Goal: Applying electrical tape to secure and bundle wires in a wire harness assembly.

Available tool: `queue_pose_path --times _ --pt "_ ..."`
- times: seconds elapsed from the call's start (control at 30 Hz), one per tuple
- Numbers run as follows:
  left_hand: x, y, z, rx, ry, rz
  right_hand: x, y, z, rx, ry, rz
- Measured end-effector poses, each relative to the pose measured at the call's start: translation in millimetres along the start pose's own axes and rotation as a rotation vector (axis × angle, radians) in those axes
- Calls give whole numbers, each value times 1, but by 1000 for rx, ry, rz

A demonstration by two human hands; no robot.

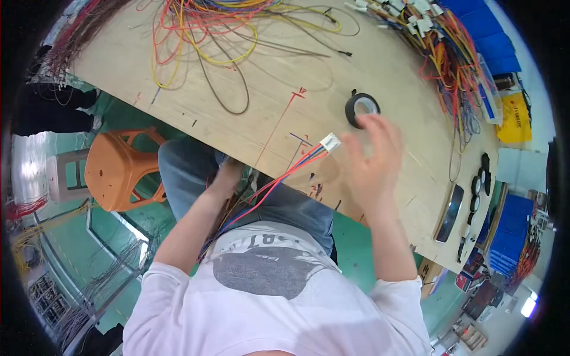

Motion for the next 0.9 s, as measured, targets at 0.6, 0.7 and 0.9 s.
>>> queue_pose_path --times 0.6,0.7,0.9 --pt "-18 226 25 682 -418 -18 31 22 10 -833 -391 -113" --pt "-23 235 26 920 -454 -43 28 7 -2 -650 -506 -70" --pt "-28 247 36 409 -307 -314 20 -2 -4 -428 -500 43"
Point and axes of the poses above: each hand's wrist, its own x-axis away from the middle knuckle, its own z-axis out of the back of the hand, y = z × x, the point moved 10 cm from there along -x, towards the middle knuckle, and after that the axes turned 13 degrees about -y, right-handed, at the moved point
